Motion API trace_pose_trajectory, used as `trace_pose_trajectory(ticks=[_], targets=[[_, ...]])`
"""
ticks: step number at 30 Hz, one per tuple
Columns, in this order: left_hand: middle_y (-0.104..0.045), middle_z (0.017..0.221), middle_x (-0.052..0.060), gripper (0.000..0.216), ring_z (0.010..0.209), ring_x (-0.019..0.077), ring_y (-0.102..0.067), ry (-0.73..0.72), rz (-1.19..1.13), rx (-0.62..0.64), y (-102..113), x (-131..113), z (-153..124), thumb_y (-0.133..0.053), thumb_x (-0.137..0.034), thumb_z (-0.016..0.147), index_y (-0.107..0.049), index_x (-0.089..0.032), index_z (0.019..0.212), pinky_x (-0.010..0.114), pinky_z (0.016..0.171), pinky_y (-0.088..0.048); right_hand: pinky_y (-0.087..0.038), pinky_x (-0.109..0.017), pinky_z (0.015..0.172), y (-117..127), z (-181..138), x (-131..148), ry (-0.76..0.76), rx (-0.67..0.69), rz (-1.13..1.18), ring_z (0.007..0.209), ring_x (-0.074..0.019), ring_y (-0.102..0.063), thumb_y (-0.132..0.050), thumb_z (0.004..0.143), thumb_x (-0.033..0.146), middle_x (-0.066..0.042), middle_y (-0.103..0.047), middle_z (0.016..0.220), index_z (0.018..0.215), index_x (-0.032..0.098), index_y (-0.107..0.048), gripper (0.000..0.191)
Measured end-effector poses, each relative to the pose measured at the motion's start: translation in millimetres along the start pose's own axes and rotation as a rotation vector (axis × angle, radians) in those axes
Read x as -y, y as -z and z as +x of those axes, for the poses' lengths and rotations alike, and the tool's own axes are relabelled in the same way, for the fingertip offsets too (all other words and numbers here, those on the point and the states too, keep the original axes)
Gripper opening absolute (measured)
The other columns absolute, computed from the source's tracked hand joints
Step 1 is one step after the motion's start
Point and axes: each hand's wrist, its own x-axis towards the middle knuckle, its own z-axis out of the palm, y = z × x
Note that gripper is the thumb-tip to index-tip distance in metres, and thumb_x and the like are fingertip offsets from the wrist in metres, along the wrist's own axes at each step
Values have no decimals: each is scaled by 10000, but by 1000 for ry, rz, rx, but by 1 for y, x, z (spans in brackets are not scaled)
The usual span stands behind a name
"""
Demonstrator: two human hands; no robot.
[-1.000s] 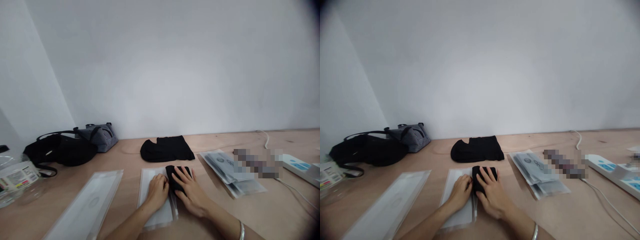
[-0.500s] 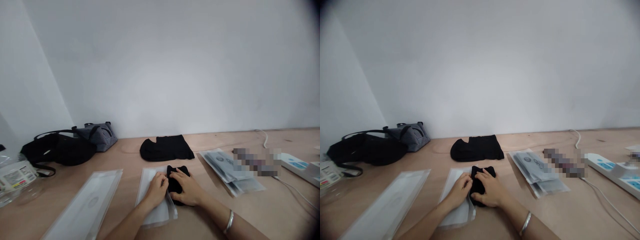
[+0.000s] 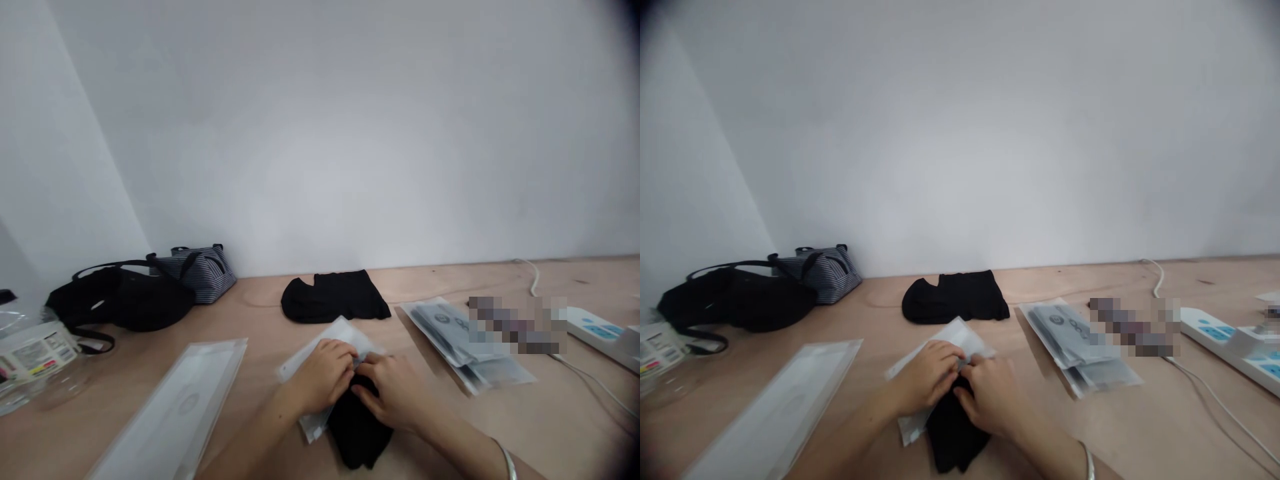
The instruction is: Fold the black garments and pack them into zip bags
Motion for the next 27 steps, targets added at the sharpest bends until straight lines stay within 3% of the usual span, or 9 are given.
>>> trace_pose_trajectory(ticks=[3,7,10,12,14,18,24,27], targets=[[-588,966,31,136,939,200,-499,-16,129,-13,-2,-7,-1,-440,-154,834,-572,-185,839,386,895,-356,-401,-330,693,-1,-5,-9,78,-42,-84,837,-222,-519,-445,799,435,-71,-572,858,825,208,-632,296],[-543,1146,47,187,1084,238,-453,55,130,-31,-10,-16,-27,-464,-260,860,-582,-223,1001,424,935,-352,-351,-418,851,-9,-12,-26,169,-83,-85,1031,-259,-438,-411,807,509,-107,-506,1108,1025,215,-590,408],[-358,1363,64,377,1232,294,-313,141,135,29,-19,-19,-49,-402,-353,890,-419,-258,1254,494,952,-336,-175,-513,986,-17,-14,-41,274,-27,-128,1253,-317,-203,-373,806,562,-136,-302,1363,1207,190,-479,557],[-288,1402,52,445,1266,276,-259,166,101,92,-23,-18,-56,-337,-349,915,-266,-252,1343,489,974,-321,-75,-549,1004,-24,-10,-49,302,-2,-151,1294,-329,-75,-374,791,589,-140,-185,1422,1278,175,-400,640],[-273,1407,24,459,1282,240,-232,159,54,139,-24,-17,-57,-289,-345,931,-178,-257,1367,471,1010,-280,-22,-571,999,-31,-4,-53,292,-13,-155,1300,-332,-47,-382,772,614,-151,-130,1435,1315,166,-342,706],[-262,1408,4,460,1294,219,-200,159,5,164,-20,-15,-55,-263,-378,935,-145,-277,1368,487,1034,-214,-3,-594,987,-33,3,-55,251,-67,-138,1296,-346,-68,-393,745,647,-192,-148,1420,1336,122,-297,797],[-237,1415,8,556,1293,230,-199,128,-76,187,-13,-10,-56,-354,-466,890,-143,-269,1366,505,1035,-182,-20,-576,1003,-16,-5,-57,455,25,-78,1299,-340,-46,-503,627,695,-121,-164,1433,1338,207,-302,886],[-265,1405,3,527,1287,224,-219,96,-108,203,-9,-9,-54,-361,-449,894,-181,-275,1357,500,1033,-189,-12,-572,1005,-19,-6,-54,497,22,-65,1302,-331,-48,-491,652,681,-102,-170,1435,1323,225,-330,827]])
